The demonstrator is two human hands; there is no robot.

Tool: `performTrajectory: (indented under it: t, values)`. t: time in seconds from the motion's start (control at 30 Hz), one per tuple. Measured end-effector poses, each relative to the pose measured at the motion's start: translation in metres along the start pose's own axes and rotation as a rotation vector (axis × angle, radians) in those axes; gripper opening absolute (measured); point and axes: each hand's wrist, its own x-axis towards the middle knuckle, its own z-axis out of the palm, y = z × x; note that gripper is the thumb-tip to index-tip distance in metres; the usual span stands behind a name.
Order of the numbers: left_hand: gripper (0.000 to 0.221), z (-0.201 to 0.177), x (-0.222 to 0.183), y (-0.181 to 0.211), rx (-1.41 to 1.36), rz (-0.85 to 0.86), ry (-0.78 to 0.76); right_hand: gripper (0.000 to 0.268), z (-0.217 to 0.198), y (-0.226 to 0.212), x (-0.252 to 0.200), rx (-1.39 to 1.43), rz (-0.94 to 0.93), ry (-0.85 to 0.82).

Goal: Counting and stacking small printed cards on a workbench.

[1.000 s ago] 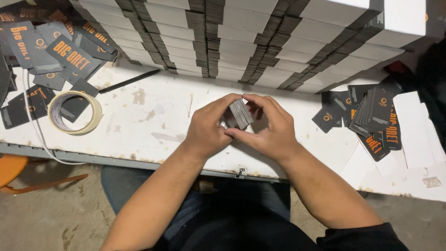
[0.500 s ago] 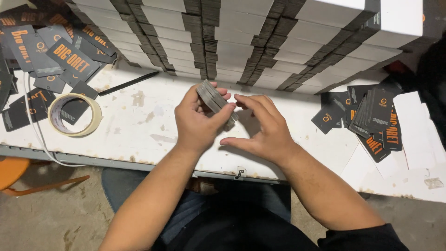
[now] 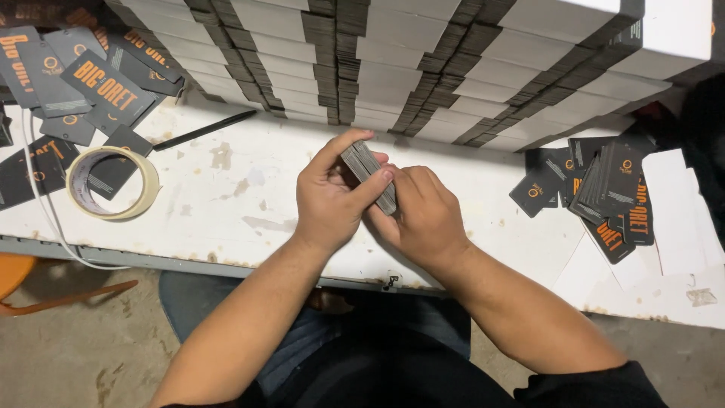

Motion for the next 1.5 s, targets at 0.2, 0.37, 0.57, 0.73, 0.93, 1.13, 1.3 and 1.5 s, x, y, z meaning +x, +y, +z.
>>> performTrajectory:
  t: [0.2,0.37,0.57,0.73,0.93,1.13,1.3,1.5]
  values:
    - [0.026,0.004,-0.002,0.007,0.006,0.019,0.024,0.031,-0.002,0.001,0.001,-0.017,0.033,-0.092]
    - [0.021,-0.007,0.005,0.019,0.307,0.063,0.032,0.031,-0.01,0.012,0.001,-0.043,0.11,-0.336]
    - [0.029,-0.006,0.002,0.013,0.65,0.205,-0.19,0.033,-0.033,0.026,0.015,-0.148,0.105,-0.679]
    - [0.039,0.004,-0.003,0.019,0.839,0.295,-0.474,0.034,-0.037,0.03,0.017,-0.19,0.144,-0.776]
    - [0.046,0.004,-0.002,0.023,0.984,0.222,-0.602,0.033,-0.041,0.023,0.02,-0.219,0.222,-0.819]
    - [0.045,-0.003,0.0,0.011,0.998,0.211,-0.595,0.032,-0.043,0.031,0.018,-0.155,0.227,-0.804]
    - [0.028,-0.01,0.003,0.001,0.763,0.228,-0.455,0.033,-0.056,0.038,0.027,0.023,0.227,-0.827]
    - [0.029,-0.004,0.002,0.002,0.96,0.389,-0.42,0.034,-0.053,0.035,0.023,-0.114,0.224,-0.685]
